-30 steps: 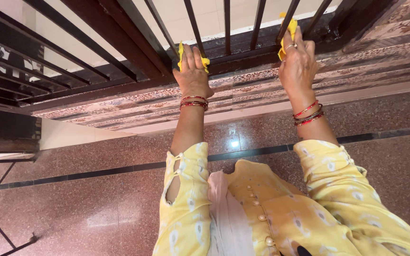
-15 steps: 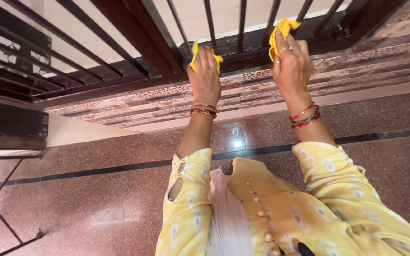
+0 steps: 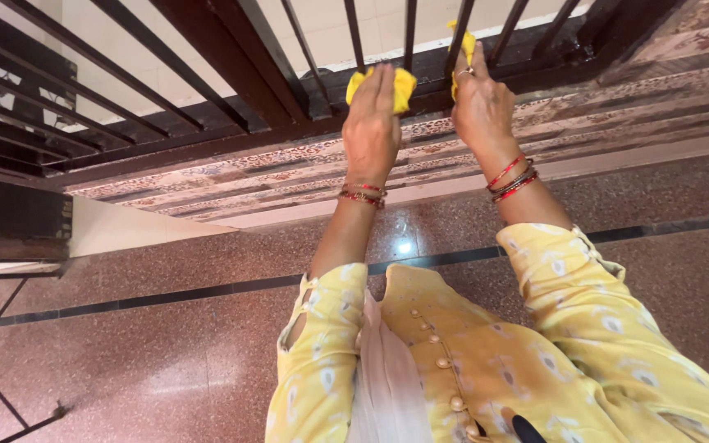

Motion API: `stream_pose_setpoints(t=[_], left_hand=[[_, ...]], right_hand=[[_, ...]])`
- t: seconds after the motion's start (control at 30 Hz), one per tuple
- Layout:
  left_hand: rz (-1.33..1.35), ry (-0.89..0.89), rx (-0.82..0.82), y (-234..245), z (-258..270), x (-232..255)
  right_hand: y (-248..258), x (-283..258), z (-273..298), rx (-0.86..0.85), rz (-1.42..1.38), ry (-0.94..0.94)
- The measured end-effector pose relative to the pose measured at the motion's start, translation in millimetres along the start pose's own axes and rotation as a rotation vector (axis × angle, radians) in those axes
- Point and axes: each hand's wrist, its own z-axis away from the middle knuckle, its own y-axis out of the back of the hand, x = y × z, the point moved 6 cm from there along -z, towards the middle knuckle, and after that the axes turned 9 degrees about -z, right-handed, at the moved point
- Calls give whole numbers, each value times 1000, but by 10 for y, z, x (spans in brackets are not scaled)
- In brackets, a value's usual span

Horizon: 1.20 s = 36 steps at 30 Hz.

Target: The person wipes the vertical bars of a metal grill gate using a yellow cloth, cleaning each bar individually from top to bottom.

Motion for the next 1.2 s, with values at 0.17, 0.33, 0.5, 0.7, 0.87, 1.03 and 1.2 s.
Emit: stream_pose_setpoints(t=[0.17, 0.33, 0.5, 0.7, 0.87, 1.03, 1.2], left_hand=[[-387, -63, -317, -412, -118, 131], [-672, -46, -484, -557, -19, 217], [-481, -80, -489, -768, -128, 25], [-443, -68, -514, -891, -109, -43], [-409, -51, -474, -935, -101, -69], [-418, -60, -472, -903, -129, -54], [-389, -32, -474, -823, -125, -36]], right_hand=[[-92, 55, 155, 120, -67, 7], [-230, 224, 471, 214, -162, 4], [-270, 488, 871, 366, -55, -163], [-385, 834, 584, 311, 4, -243], [-535, 260, 347, 77, 8, -94], [-605, -558, 189, 24, -16, 105], [-1004, -736, 66, -59, -640, -44]])
